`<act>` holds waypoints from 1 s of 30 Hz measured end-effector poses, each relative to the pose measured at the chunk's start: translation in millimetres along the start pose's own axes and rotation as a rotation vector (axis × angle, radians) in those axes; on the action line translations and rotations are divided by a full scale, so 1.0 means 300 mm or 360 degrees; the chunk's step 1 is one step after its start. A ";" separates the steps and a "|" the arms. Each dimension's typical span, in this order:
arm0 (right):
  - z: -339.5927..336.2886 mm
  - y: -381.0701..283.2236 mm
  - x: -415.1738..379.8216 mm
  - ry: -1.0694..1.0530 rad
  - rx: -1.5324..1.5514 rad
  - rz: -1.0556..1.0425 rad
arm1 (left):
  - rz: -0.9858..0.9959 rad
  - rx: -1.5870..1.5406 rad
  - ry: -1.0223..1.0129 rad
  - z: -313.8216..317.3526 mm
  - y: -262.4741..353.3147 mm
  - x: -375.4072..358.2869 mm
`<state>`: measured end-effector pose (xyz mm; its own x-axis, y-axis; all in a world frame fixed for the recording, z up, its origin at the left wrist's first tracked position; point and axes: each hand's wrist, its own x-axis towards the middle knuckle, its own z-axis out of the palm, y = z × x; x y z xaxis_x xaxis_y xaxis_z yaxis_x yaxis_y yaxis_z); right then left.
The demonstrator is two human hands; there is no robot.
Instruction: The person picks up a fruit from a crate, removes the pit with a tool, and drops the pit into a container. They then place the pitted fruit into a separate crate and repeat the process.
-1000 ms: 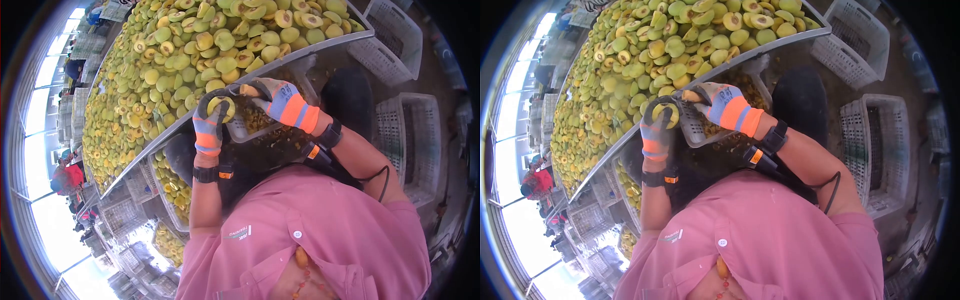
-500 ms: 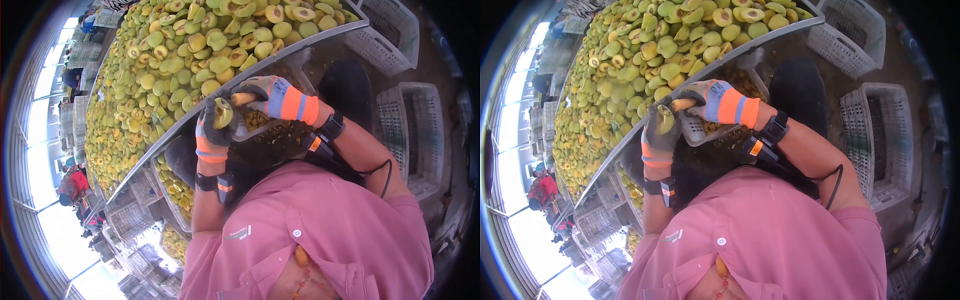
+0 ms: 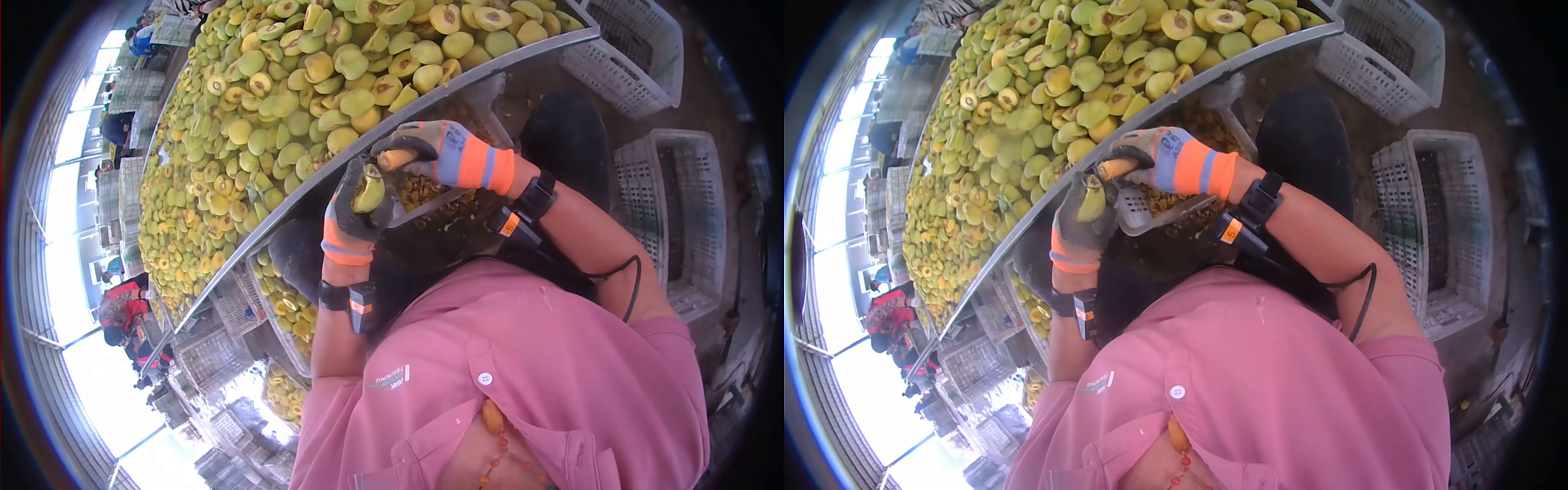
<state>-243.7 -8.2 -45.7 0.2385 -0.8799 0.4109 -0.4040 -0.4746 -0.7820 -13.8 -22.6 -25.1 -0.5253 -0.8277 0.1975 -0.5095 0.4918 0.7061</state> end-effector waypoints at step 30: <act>0.017 -0.005 -0.005 -0.0004 -0.0289 -0.0003 | -0.1010 -0.1705 0.0184 -0.016 0.143 0.004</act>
<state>-238.9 -6.0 -47.6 0.2416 -0.8791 0.4108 -0.5564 -0.4724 -0.6836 -33.0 -3.8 8.5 -0.2997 -0.8835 -0.3601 0.1878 -0.4247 0.8857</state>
